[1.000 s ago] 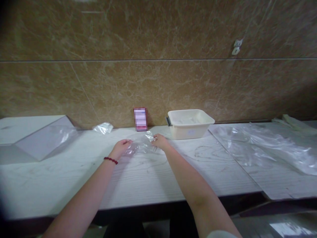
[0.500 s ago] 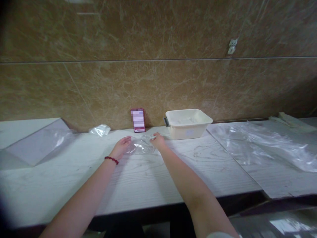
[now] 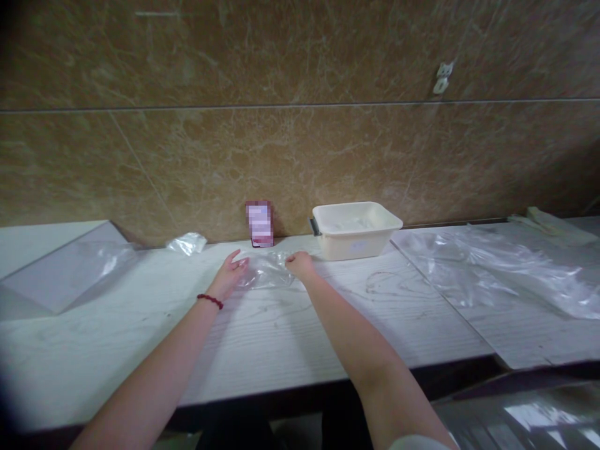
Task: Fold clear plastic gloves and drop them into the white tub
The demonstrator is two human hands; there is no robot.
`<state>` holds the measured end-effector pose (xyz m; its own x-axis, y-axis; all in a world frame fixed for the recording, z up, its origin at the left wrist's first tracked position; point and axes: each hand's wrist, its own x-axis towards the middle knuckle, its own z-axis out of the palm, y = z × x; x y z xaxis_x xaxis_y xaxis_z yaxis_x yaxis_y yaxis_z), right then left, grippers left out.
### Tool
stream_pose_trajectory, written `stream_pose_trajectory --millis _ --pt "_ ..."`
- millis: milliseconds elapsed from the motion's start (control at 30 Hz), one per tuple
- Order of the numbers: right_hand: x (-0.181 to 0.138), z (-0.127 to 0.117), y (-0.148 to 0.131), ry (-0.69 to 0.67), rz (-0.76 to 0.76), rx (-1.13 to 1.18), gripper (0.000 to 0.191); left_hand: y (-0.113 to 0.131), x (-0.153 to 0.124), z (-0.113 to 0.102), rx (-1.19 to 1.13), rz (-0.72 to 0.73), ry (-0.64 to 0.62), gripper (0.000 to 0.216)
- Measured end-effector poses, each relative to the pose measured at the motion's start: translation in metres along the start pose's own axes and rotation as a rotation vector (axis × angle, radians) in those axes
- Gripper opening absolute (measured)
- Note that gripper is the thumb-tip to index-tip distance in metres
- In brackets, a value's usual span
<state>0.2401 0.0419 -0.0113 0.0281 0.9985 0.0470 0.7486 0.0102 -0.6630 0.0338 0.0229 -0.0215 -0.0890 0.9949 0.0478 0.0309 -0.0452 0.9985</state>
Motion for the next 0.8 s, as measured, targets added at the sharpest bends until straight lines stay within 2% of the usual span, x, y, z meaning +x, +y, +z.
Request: stream_pose_trajectory --millis 133,300,467,633,800 --pt "-0.001 -0.001 -0.003 0.044 -0.054 -0.136 0.017 -0.004 0.003 -0.001 0.079 0.054 -0.019 0.055" --pt "0.005 0.008 -0.002 0.132 -0.007 0.004 0.018 -0.013 0.010 -0.005 0.186 0.057 0.002 0.036" --pt "0.012 0.019 0.001 0.173 0.024 0.112 0.016 -0.013 0.009 -0.006 0.161 0.059 -0.022 0.043" --pt "0.015 0.021 0.001 0.177 0.018 0.084 0.012 -0.001 0.008 -0.004 0.118 0.022 -0.078 0.054" --pt "0.016 0.021 0.001 0.193 -0.040 0.050 0.020 0.003 0.017 -0.006 0.228 -0.069 -0.058 0.053"
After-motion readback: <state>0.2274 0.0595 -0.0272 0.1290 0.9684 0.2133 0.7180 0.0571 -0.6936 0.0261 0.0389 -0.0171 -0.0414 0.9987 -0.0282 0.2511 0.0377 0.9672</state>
